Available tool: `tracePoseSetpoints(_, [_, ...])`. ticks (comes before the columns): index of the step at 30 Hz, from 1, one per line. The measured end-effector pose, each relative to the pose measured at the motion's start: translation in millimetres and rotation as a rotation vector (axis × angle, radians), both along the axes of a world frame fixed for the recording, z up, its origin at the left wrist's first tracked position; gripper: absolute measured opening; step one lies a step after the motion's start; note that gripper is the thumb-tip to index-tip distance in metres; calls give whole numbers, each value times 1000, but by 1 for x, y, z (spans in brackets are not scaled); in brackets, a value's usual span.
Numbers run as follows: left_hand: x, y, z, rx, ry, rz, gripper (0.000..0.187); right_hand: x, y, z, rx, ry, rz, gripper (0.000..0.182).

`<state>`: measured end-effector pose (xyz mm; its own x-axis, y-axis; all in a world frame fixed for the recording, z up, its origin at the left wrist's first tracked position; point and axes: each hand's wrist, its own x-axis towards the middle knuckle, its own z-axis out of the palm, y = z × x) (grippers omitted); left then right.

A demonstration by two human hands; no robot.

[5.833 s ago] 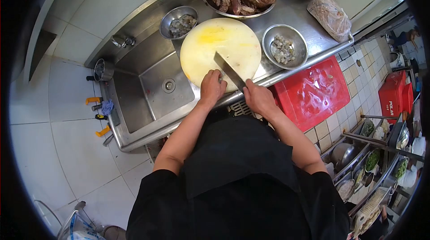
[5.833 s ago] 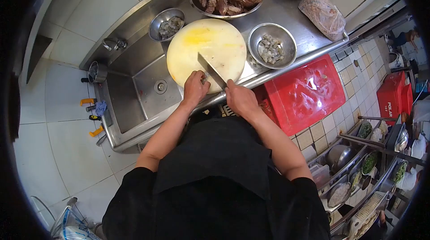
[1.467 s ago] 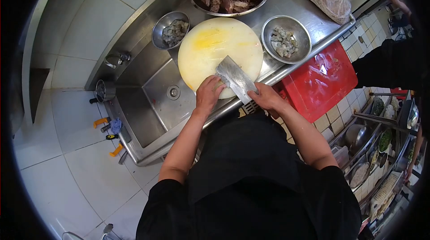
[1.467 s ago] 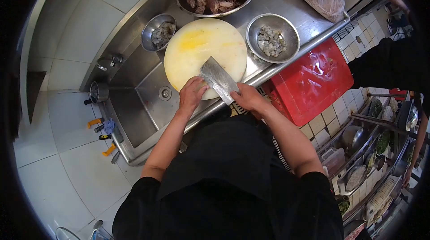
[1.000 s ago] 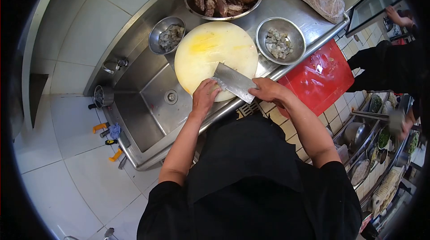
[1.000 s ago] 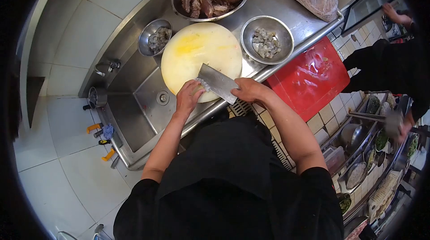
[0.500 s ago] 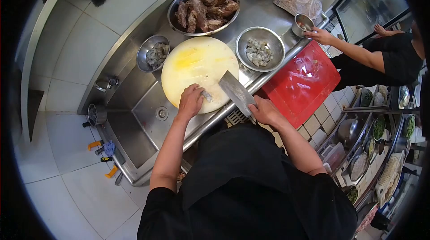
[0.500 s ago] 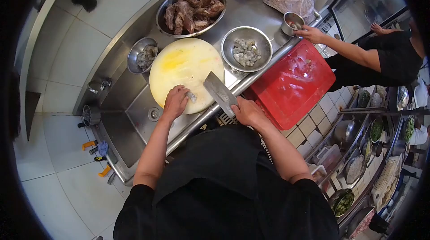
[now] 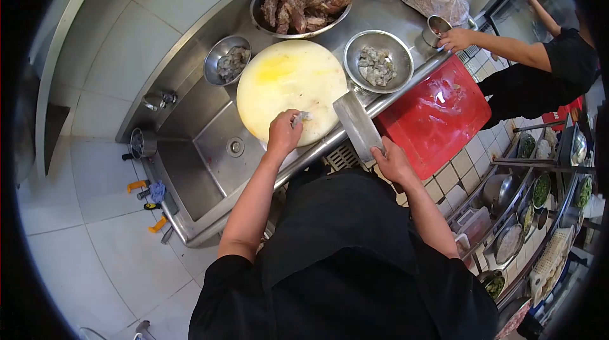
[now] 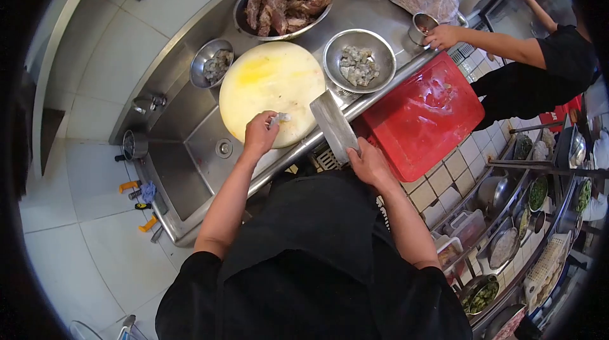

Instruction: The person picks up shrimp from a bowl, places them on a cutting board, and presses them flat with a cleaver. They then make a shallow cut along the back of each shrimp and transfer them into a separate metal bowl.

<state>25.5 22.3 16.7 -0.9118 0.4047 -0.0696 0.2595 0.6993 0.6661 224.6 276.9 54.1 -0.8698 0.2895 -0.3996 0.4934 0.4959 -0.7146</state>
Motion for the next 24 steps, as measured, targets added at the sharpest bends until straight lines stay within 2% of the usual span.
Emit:
tracePoseSetpoints(2, [12,-12,-14,-42,4,14,40,0,-1,-1,6,36,-1,35])
tracePoseSetpoints(6, [33,-22,4,-77,-57,89,41,-4,-6,5,6,32,24,33])
tracePoseSetpoints(9, [38,-23,4,6,50,119,39,-15,-16,12,86,62,107,29])
tracePoseSetpoints(11, [37,-18,-6,62,232,59,37,-28,-27,13,87,90,162,27])
tracePoseSetpoints(14, [31,-8,-12,45,264,-37,32,-52,-44,14,123,132,271,24])
tracePoseSetpoints(17, [25,-2,-21,-9,255,3,28,-72,-61,13,217,213,413,19])
tracePoseSetpoints(24, [21,-1,-18,13,213,29,24,-103,-84,12,288,149,479,17])
